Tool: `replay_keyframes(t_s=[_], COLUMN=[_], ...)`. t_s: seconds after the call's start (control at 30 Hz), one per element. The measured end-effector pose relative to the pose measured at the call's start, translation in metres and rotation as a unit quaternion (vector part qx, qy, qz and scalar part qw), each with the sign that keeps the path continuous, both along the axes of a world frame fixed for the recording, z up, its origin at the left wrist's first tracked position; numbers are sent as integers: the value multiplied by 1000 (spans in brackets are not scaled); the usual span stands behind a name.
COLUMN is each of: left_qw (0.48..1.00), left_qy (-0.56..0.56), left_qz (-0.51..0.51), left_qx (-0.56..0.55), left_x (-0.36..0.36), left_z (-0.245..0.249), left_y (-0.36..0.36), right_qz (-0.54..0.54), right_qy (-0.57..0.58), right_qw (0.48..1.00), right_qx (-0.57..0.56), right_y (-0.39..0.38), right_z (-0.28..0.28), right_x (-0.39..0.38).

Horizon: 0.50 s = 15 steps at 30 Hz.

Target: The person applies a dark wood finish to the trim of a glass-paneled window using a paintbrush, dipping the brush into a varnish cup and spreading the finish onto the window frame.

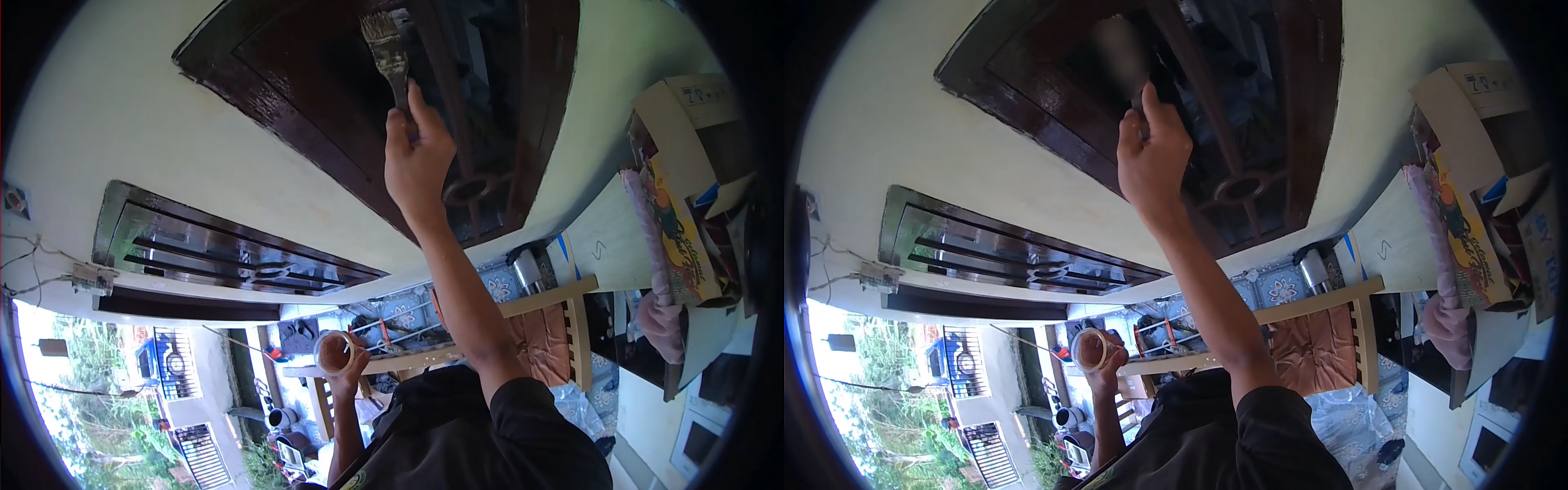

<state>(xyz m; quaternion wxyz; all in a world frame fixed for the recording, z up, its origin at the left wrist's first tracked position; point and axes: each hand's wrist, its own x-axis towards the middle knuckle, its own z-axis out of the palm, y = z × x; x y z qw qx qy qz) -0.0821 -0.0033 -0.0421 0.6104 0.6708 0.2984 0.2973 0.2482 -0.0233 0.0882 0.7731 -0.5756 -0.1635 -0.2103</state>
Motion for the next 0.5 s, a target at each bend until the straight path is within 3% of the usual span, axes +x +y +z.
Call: replay_keyframes(t_s=[0.13, 0.27, 0.33, 0.5], left_qw=[1000, 998, 998, 997], left_qy=[-6, 21, 26, 16], left_qz=[10, 2, 5, -11], left_qx=[-13, -52, -51, -77], left_x=[-9, -15, -18, -21], left_z=[-5, -6, -7, -15], left_y=[0, 4, 2, 1], right_qz=[2, 12, 35, 104], right_qy=[-118, -120, -57, -96], right_qw=[986, 985, 996, 982], right_qx=[-116, -122, -61, -126], right_y=[11, 5, 0, -10], right_z=[-3, -4, 2, 5], right_x=[-3, -15, -15, -38])
